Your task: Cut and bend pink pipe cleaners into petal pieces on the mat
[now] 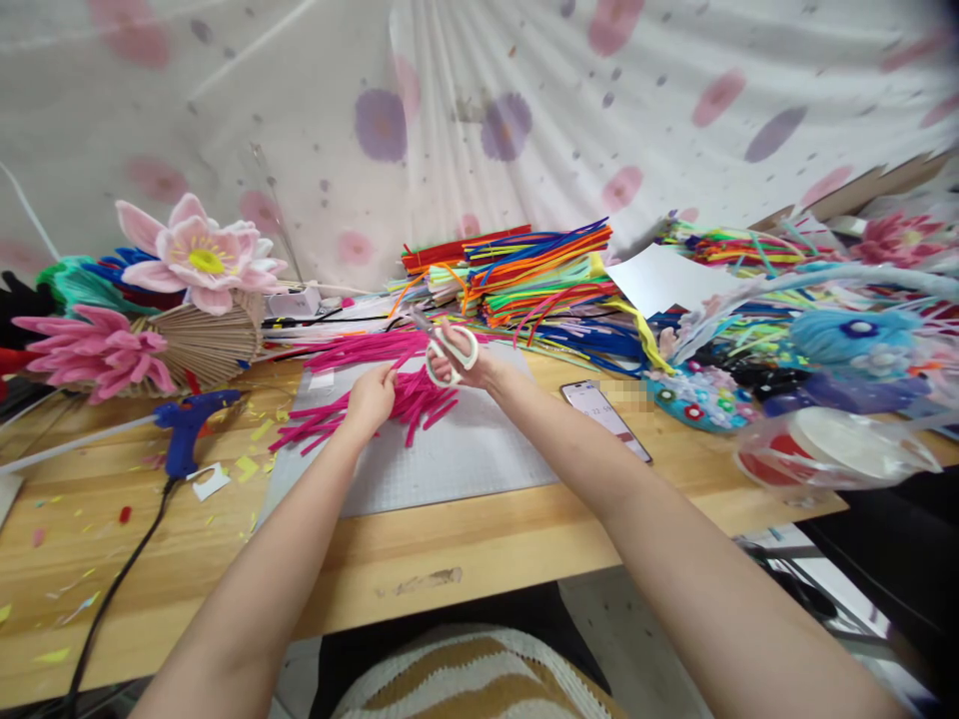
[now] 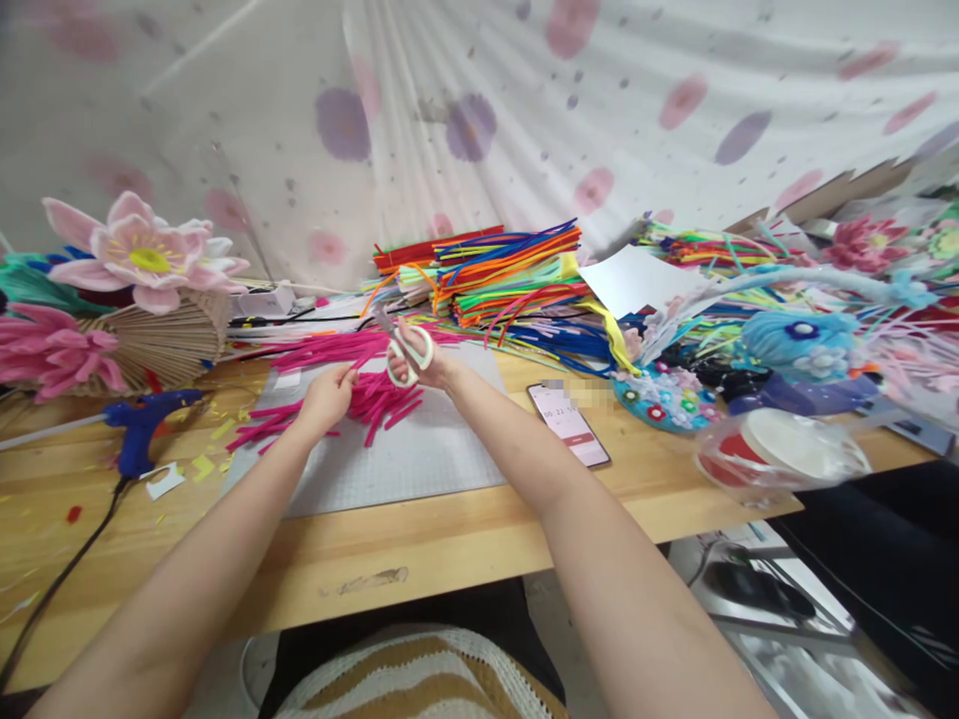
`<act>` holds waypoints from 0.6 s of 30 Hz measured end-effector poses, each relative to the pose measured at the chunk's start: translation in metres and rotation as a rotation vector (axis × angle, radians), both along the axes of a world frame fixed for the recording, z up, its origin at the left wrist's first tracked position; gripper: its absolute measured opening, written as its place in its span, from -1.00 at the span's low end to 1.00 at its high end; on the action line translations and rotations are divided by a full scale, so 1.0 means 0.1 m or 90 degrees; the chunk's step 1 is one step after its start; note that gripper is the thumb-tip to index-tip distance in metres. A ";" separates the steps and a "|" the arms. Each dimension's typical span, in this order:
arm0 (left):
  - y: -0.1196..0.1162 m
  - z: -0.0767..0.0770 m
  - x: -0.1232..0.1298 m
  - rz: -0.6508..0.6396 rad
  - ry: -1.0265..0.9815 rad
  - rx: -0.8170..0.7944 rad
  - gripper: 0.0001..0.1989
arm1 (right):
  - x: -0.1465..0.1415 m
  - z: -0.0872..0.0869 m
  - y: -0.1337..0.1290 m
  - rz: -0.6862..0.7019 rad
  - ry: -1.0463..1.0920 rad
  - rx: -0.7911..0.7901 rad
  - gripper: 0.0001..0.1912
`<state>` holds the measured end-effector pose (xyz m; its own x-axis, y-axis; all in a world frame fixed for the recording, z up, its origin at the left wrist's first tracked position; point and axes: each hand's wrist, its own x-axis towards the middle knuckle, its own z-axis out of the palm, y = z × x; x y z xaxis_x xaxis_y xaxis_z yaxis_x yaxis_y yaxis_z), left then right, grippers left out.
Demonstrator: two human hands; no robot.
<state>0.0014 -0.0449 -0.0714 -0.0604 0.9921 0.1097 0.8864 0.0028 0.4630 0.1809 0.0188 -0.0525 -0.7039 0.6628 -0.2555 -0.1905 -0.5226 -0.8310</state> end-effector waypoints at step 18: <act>-0.19 0.03 -1.07 -0.147 0.225 -0.045 -0.24 | 1.13 -0.27 0.08 0.100 -1.060 0.771 -0.69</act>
